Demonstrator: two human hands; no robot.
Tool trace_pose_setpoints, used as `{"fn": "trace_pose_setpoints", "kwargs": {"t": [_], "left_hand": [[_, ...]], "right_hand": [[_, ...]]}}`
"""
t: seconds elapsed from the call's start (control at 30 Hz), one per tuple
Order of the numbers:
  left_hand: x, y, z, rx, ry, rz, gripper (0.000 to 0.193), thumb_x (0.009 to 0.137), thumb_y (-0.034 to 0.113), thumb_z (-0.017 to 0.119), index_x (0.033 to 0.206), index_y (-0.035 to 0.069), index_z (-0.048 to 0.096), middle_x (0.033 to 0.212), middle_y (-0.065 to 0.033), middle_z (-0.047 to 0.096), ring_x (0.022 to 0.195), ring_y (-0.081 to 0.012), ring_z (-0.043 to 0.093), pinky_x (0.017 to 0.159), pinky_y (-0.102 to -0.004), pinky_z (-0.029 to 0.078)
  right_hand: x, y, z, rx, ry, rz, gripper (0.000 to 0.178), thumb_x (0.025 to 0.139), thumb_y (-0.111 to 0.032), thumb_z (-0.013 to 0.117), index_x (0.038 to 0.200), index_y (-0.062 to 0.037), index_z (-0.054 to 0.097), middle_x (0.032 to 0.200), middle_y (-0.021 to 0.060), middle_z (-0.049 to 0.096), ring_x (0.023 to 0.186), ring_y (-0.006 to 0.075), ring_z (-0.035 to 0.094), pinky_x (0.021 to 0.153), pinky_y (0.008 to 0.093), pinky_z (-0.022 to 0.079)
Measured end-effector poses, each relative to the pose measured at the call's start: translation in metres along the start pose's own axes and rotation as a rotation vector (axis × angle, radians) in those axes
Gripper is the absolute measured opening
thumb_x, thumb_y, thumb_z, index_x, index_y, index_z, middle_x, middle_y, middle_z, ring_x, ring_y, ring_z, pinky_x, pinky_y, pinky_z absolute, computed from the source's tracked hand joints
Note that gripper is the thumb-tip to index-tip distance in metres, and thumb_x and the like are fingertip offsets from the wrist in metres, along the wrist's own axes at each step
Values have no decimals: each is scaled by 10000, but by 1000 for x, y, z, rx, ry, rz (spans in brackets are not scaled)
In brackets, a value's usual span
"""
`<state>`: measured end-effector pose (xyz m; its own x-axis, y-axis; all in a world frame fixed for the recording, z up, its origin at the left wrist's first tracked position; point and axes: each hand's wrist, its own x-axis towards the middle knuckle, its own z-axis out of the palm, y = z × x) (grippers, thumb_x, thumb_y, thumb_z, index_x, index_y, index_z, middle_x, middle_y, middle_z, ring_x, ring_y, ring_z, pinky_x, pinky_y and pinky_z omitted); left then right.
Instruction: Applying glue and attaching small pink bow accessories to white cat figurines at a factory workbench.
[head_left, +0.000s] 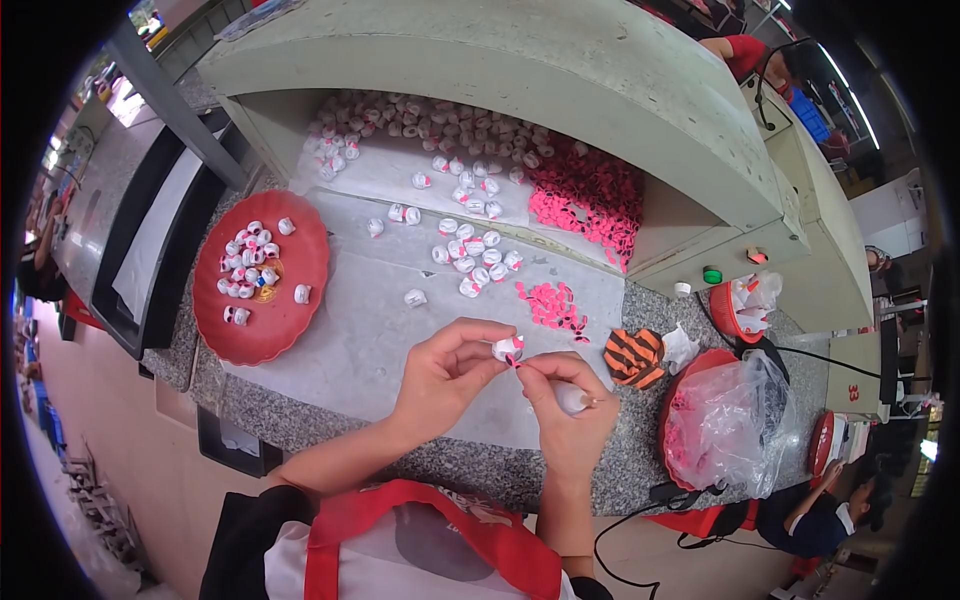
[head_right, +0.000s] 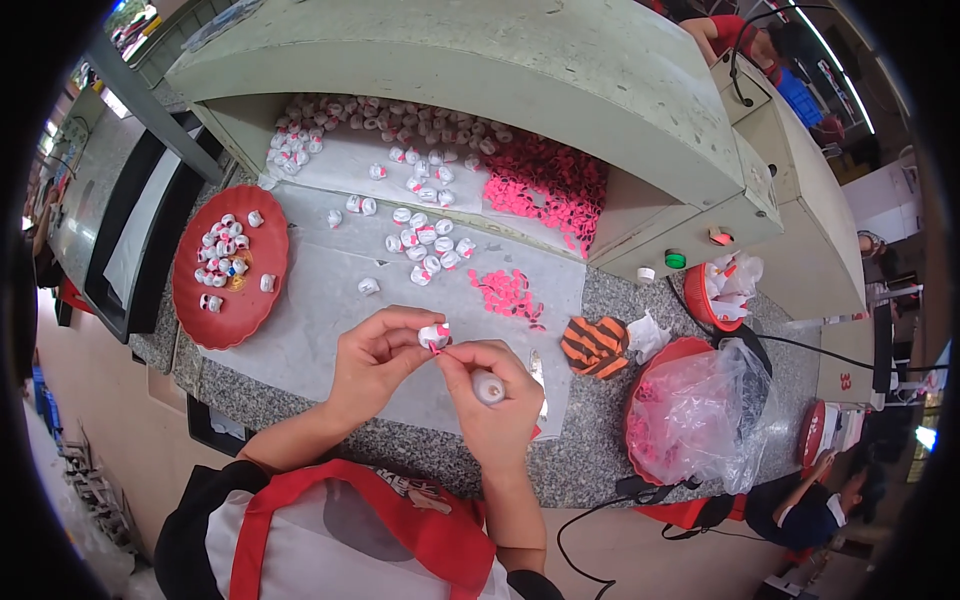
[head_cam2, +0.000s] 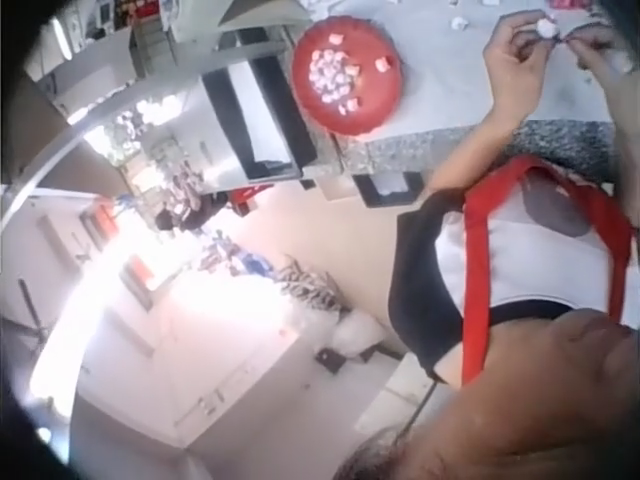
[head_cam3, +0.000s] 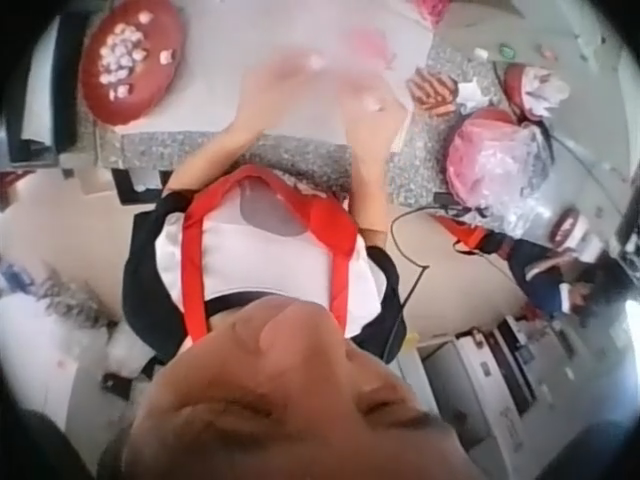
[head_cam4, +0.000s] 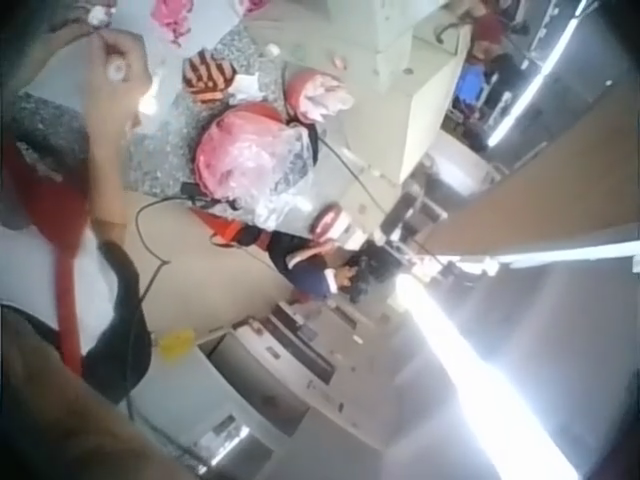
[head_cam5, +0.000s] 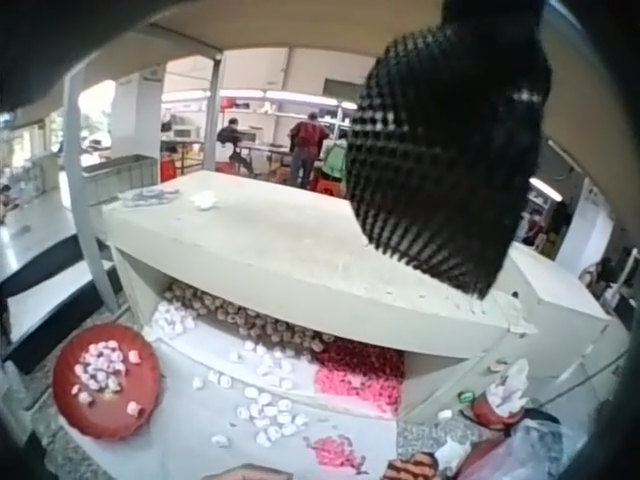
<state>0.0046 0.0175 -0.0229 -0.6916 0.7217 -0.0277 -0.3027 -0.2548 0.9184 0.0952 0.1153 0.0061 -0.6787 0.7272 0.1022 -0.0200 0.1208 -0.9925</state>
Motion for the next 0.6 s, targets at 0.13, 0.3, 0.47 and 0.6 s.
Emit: {"fn": "trace_pose_setpoints", "kwargs": {"t": [0.13, 0.3, 0.47, 0.6], "left_hand": [[-3, 3, -2, -20, -42, 84, 305, 777, -120, 508, 1065, -20, 512, 1036, -103, 548, 959, -132, 544, 807, -234, 462], [-6, 15, -3, 27, -95, 22, 301, 764, -124, 522, 1055, -50, 507, 1094, -156, 524, 987, -195, 541, 840, -285, 462], [-5, 12, -9, -142, -175, 3, 295, 782, -94, 522, 1071, -31, 528, 1102, -134, 508, 994, -185, 535, 849, -276, 459], [-5, 12, -5, -41, -159, 107, 265, 790, -86, 517, 1048, -34, 542, 1094, -138, 514, 995, -188, 536, 855, -283, 458]], "right_hand": [[2, -2, -1, 4, -16, 92, 78, 701, 31, 649, 762, 18, 603, 708, 31, 587, 581, 73, 523, 519, 182, 406], [-3, 1, 0, -19, 21, 33, 125, 683, 41, 663, 794, 16, 609, 746, 25, 581, 659, 70, 532, 571, 173, 408], [-4, -3, 0, 12, -45, 97, 209, 664, 58, 668, 859, 11, 614, 755, 24, 567, 693, 77, 535, 604, 178, 416], [0, -1, -3, 36, -131, 36, 228, 660, 41, 685, 873, -6, 617, 751, 20, 563, 685, 68, 533, 582, 182, 419]]}}
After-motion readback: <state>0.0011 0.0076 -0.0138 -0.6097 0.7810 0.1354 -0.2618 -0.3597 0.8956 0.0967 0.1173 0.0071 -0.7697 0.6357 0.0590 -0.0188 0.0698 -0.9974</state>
